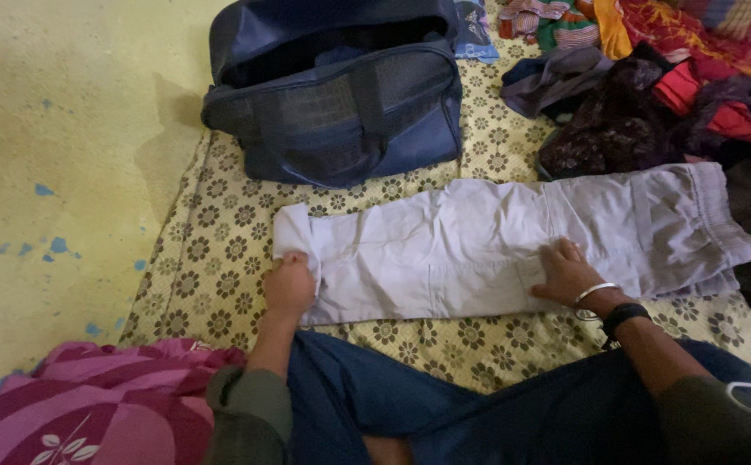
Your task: The person sits on a bed and folds clothes one at a time, first a blue shirt, then a pair of light gray pants, smoothing and rolling each. They place the folded items into an open duffel bag and begin folding a purple garment.
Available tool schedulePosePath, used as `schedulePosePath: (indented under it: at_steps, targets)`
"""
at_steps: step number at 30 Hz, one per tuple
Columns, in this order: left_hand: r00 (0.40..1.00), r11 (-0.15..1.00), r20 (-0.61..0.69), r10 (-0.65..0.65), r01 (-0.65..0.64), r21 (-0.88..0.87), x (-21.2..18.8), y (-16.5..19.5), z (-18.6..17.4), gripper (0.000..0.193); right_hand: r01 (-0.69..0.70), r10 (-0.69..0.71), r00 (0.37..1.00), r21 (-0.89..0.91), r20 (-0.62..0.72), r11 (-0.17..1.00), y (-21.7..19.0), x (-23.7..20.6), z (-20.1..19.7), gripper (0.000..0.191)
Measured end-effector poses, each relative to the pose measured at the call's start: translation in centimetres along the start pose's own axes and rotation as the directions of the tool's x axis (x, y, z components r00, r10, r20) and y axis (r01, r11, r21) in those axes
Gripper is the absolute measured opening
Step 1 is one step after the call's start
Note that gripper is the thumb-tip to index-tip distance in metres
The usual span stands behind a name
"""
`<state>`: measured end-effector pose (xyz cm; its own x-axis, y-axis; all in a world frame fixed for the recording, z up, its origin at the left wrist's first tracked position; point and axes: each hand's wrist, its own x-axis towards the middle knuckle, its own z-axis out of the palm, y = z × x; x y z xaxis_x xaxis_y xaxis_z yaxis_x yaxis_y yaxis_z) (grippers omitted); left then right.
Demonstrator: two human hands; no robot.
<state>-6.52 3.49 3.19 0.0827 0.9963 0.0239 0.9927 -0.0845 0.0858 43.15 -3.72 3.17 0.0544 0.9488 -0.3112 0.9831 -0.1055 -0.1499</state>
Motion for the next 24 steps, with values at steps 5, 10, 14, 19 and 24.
schedulePosePath:
  at_steps: [5, 10, 14, 19, 24]
  targets:
    - [0.998, 0.999, -0.062, 0.0, -0.003, -0.044, -0.1, -0.5, 0.0, 0.072, 0.008, -0.009, 0.999, -0.007, -0.037, 1.0, -0.1, -0.1, -0.1, 0.105]
    - [0.971, 0.994, 0.24, 0.01, -0.035, 0.1, 0.5, -0.1, 0.0, 0.077, -0.049, 0.047, 0.998, 0.057, 0.043, 0.997, -0.4, -0.3, -0.4, 0.1]
    - [0.905, 0.989, 0.421, -0.057, -0.005, 0.145, 0.9, 0.6, 0.0, 0.076, 0.016, -0.014, 1.0, 0.043, -0.026, 0.999, -0.3, -0.2, -0.1, 0.101]
    - [0.889, 0.974, 0.447, -0.096, -0.009, 0.228, 0.8, 1.7, 0.1, 0.082, 0.045, -0.045, 0.998, 0.006, -0.043, 0.999, 0.1, -0.2, 0.1, 0.098]
    - [0.945, 0.998, 0.321, -0.061, 0.053, 0.034, 1.2, 1.5, 0.2, 0.075, 0.033, -0.033, 0.999, -0.014, -0.005, 0.999, 0.0, 0.0, -0.1, 0.094]
